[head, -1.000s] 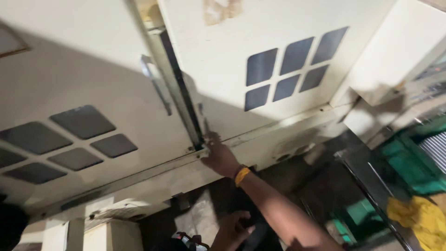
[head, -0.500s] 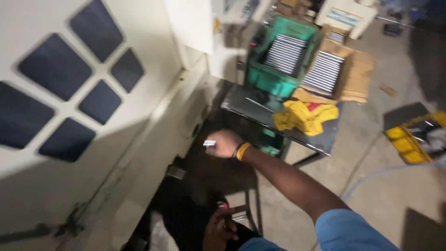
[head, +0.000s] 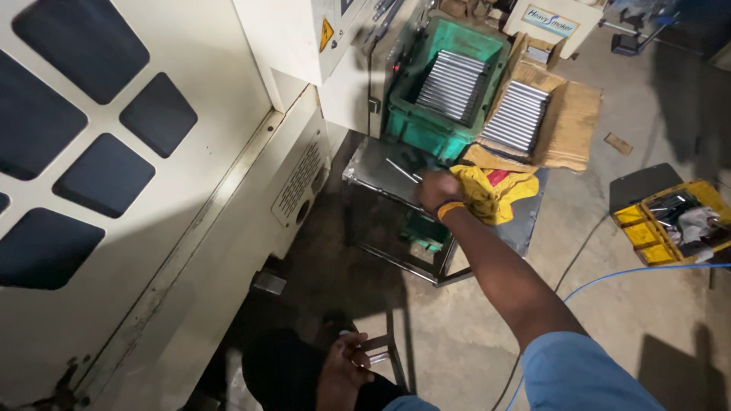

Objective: The person sits on the floor and uses a small tool to polish or clean a metal part. They then open a machine door, place the part inside, and retrieve another part to continue polishing.

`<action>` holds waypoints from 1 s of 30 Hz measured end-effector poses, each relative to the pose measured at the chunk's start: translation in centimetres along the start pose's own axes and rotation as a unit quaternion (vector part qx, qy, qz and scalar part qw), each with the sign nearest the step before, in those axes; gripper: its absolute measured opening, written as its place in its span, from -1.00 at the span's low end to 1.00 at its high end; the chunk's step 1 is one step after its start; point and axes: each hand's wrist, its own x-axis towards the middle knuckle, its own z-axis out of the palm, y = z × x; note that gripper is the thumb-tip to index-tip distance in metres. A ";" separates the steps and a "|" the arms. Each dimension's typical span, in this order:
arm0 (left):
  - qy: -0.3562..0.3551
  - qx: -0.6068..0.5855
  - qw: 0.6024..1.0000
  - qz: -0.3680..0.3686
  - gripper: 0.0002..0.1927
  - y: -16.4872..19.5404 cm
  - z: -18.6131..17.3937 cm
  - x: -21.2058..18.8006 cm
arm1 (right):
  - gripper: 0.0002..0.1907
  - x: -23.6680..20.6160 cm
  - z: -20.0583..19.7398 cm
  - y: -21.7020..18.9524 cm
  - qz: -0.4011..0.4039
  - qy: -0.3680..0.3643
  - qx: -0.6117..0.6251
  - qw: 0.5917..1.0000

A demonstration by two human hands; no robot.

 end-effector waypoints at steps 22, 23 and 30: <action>0.023 0.004 1.000 -0.021 -0.54 0.2 -1.1 0.4 | -0.70 5.9 -2.5 -3.2 0.068 -0.007 0.054 0.996; 0.021 0.002 1.000 -0.015 -0.54 0.2 -1.2 0.4 | -0.70 5.9 -2.7 -3.3 0.060 -0.006 0.053 0.997; -0.040 -0.026 0.999 -0.013 -0.52 0.4 -0.8 0.1 | -0.71 6.5 -3.3 -2.5 0.019 0.048 0.084 0.995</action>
